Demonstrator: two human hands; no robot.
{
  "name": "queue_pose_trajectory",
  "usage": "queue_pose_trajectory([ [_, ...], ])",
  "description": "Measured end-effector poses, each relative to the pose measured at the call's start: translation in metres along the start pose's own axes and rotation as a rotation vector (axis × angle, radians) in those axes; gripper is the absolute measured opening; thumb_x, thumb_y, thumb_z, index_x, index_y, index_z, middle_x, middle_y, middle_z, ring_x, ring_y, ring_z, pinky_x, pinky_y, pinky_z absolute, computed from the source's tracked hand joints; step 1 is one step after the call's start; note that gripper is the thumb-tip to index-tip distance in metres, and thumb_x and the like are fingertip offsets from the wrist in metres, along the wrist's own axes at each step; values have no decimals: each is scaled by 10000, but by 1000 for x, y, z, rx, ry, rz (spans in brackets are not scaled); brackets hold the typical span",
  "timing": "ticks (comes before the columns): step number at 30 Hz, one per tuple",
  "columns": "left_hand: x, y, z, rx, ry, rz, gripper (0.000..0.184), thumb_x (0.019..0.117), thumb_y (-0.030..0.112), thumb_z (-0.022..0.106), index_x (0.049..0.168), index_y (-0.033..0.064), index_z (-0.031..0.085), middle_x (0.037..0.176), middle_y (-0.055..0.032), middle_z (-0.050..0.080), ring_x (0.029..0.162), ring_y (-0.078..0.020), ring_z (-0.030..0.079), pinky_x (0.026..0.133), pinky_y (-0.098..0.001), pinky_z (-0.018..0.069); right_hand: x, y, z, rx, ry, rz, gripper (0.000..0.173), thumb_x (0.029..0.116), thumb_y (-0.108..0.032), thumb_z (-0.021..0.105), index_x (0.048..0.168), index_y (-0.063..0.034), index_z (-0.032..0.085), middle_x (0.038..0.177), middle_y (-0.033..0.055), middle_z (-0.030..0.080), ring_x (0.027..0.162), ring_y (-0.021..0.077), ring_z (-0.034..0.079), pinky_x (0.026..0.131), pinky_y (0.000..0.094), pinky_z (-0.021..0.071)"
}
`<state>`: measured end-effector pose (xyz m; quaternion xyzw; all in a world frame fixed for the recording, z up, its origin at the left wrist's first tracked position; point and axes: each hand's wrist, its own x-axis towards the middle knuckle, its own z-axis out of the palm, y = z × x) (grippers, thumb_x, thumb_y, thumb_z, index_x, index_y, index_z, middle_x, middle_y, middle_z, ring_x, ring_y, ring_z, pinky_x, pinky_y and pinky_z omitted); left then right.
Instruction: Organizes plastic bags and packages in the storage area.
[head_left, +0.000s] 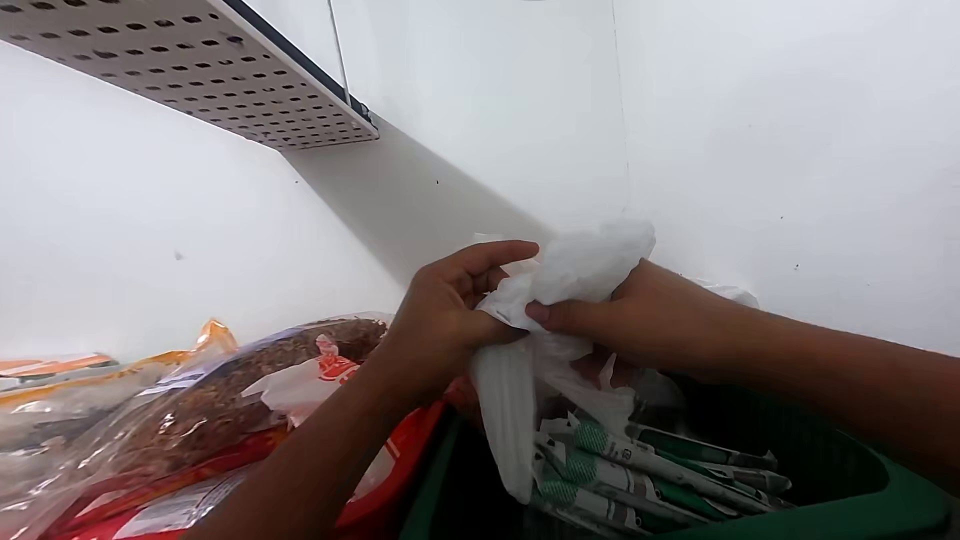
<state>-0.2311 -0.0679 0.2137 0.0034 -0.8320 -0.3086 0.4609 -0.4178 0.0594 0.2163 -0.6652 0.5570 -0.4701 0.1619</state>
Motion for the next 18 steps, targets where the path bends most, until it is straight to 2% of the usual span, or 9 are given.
queue_pose_trajectory([
  [3, 4, 3, 4, -108, 21, -19, 581, 826, 77, 662, 1402, 127, 603, 1039, -118, 708, 824, -173, 697, 693, -330, 613, -4, -4, -1, 39, -131, -24, 393, 968, -499, 678, 1165, -159, 700, 872, 93, 760, 684, 215, 754, 554, 340, 637],
  [6, 12, 8, 11, -143, -4, 3, 560, 854, 18, 644, 1405, 93, 582, 1133, -152, 701, 932, -224, 713, 773, -374, 624, -10, -9, -2, 172, -280, -124, 337, 979, -347, 713, 1225, -120, 674, 989, 113, 765, 797, 241, 769, 649, 374, 665],
  [9, 12, 8, 10, -87, -122, 74, 733, 801, -32, 688, 1487, 135, 491, 1215, -124, 681, 987, -230, 718, 776, -368, 645, -3, -6, -3, 142, -92, -168, 240, 970, -247, 732, 1160, -102, 707, 955, 95, 766, 763, 232, 764, 647, 376, 669],
  [11, 8, 1, 5, -51, -191, 127, 863, 782, 30, 733, 1560, 168, 388, 1318, -97, 628, 1074, -235, 691, 833, -384, 640, 4, -8, -13, -177, 108, -296, 112, 966, -203, 732, 1050, -128, 731, 852, 21, 762, 656, 139, 736, 570, 312, 657],
  [12, 4, -4, 3, -18, -211, 156, 905, 777, 91, 748, 1581, 180, 344, 1377, -78, 583, 1139, -230, 653, 898, -392, 616, 5, -11, -22, -456, 217, -398, 71, 949, -242, 727, 997, -190, 724, 813, -58, 733, 655, 58, 698, 555, 263, 618],
  [13, -1, -8, 2, 42, -206, 166, 928, 780, 165, 780, 1587, 210, 325, 1391, -51, 561, 1139, -207, 639, 913, -381, 600, 2, -15, -30, -744, 321, -505, 60, 926, -297, 697, 947, -240, 699, 786, -105, 671, 691, 30, 652, 562, 274, 558],
  [15, -13, -12, 5, 303, -200, 139, 992, 771, 334, 834, 1590, 296, 276, 1357, 33, 563, 1115, -107, 637, 916, -334, 602, -4, -25, -39, -1120, 530, -668, 165, 846, -346, 646, 744, -226, 596, 629, -62, 534, 567, 133, 582, 438, 373, 412],
  [17, -22, -23, 12, 697, -278, 252, 951, 781, 583, 789, 1521, 190, 340, 1270, 44, 619, 1154, -60, 615, 990, -340, 553, -9, -31, -41, -1293, 584, -693, 244, 793, -349, 629, 643, -208, 499, 564, -44, 444, 492, 171, 518, 404, 380, 325],
  [18, -25, -30, 14, 889, -355, 353, 894, 798, 674, 721, 1444, 123, 439, 1248, 2, 642, 1193, -118, 603, 1055, -405, 494, -11, -31, -39, -1340, 558, -682, 248, 759, -357, 632, 621, -216, 482, 560, -50, 428, 480, 167, 504, 395, 370, 314],
])
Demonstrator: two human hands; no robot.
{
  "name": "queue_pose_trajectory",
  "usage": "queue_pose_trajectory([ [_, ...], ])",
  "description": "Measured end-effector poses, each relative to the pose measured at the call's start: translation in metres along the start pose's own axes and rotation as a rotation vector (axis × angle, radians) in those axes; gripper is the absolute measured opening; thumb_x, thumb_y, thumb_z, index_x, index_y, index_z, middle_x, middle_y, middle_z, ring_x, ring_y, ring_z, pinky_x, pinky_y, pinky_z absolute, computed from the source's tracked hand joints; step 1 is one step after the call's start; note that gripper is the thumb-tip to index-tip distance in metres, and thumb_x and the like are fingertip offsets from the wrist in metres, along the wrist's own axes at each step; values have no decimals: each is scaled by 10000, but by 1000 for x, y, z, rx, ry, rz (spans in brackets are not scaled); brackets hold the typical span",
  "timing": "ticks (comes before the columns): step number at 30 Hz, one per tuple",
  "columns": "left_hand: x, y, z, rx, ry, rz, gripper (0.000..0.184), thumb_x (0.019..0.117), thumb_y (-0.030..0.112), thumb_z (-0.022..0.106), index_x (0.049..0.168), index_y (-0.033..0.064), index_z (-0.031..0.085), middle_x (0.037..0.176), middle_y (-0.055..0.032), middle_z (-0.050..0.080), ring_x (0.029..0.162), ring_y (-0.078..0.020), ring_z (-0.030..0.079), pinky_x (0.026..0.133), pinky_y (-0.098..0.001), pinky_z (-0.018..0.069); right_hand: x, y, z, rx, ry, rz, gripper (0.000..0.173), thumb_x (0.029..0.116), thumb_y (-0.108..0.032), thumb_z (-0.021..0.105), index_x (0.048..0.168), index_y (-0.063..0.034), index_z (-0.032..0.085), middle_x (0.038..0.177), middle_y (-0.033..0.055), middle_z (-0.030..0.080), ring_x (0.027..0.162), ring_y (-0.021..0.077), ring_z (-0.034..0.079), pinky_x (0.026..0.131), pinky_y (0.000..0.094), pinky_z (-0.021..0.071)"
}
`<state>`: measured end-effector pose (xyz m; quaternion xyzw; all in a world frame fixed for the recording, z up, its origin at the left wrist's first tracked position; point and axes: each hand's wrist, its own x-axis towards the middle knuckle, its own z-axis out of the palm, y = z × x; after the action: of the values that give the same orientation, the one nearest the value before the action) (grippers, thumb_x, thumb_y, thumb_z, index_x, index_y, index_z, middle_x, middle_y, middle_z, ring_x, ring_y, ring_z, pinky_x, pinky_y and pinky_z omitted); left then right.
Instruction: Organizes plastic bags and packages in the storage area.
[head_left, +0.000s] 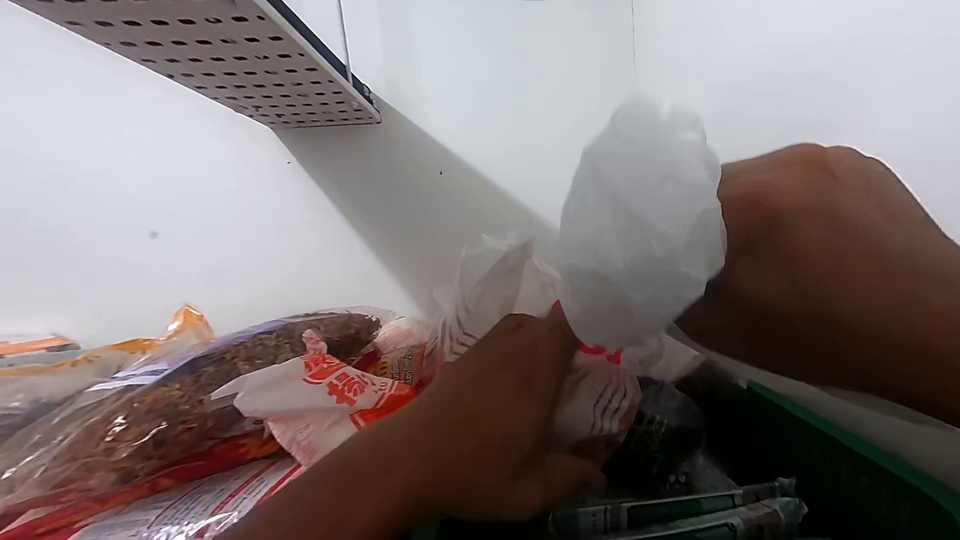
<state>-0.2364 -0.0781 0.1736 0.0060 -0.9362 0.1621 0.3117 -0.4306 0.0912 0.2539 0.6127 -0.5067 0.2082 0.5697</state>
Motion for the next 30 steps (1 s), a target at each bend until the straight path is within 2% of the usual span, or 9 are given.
queue_pose_trajectory([
  [4, 8, -18, 12, 380, -205, 213, 671, 767, 691, 701, 1229, 206, 660, 1255, 14, 678, 1291, -196, 565, 1201, -533, 301, -22, -12, 21, 32, -299, -147, 223, 687, -392, 721, 613, -269, 551, 609, -100, 488, 545, 102, 537, 404, 326, 381],
  [6, 19, -33, 16, 432, -114, 224, 592, 742, 611, 792, 1164, 208, 691, 1295, 36, 660, 1267, -175, 583, 1201, -513, 328, -30, -18, 33, 7, -590, -151, 253, 748, -307, 772, 627, -204, 574, 638, -27, 549, 556, 171, 581, 416, 384, 424],
  [8, 33, -47, 21, 481, -16, 202, 641, 747, 523, 839, 1285, 216, 670, 1504, 16, 543, 1286, -200, 582, 1170, -533, 358, -37, -22, 46, -32, -768, -142, 198, 780, -166, 759, 664, -103, 610, 680, 88, 590, 590, 282, 620, 439, 451, 460],
  [11, 47, -63, 27, 533, 63, 111, 868, 757, 370, 860, 1532, 273, 481, 1572, -56, 476, 1267, -281, 598, 1156, -611, 336, -44, -25, 62, -87, -868, -108, 118, 797, -63, 725, 711, -43, 648, 725, 161, 615, 662, 358, 654, 477, 486, 496],
  [16, 34, -66, 31, 578, 136, 66, 667, 917, 261, 704, 1543, 253, 473, 1550, -104, 499, 1263, -358, 600, 1141, -690, 312, -55, -33, 75, -15, -1087, 36, 206, 910, -194, 670, 905, 12, 676, 853, 256, 651, 781, 464, 669, 542, 588, 508],
  [19, 28, -59, 35, 564, 174, 33, 598, 950, 224, 647, 1528, 253, 496, 1541, -105, 510, 1259, -349, 602, 1134, -682, 318, -71, -42, 87, 44, -1097, 162, 385, 953, -344, 658, 1023, 34, 688, 932, 308, 682, 837, 521, 685, 612, 659, 530],
  [21, 25, -57, 37, 546, 198, 25, 545, 981, 218, 581, 1520, 248, 506, 1523, -98, 528, 1259, -336, 604, 1136, -673, 317, -76, -45, 97, 44, -1078, 179, 342, 965, -285, 647, 1025, 48, 696, 958, 307, 694, 866, 515, 692, 654, 657, 538],
  [24, 20, -56, 42, 509, 253, 48, 482, 1031, 308, 473, 1505, 238, 523, 1491, -91, 563, 1274, -328, 604, 1132, -680, 320, -73, -49, 106, 32, -967, 151, 261, 976, -240, 642, 1010, 14, 693, 945, 269, 703, 834, 487, 701, 623, 652, 519],
  [30, 13, -49, 46, 482, 273, 24, 481, 1007, 209, 510, 1486, 226, 547, 1476, -85, 580, 1231, -325, 629, 1113, -682, 332, -115, -23, 150, -104, -706, 69, 356, 983, -414, 552, 1157, -123, 663, 1092, 195, 706, 810, 468, 696, 529, 673, 489],
])
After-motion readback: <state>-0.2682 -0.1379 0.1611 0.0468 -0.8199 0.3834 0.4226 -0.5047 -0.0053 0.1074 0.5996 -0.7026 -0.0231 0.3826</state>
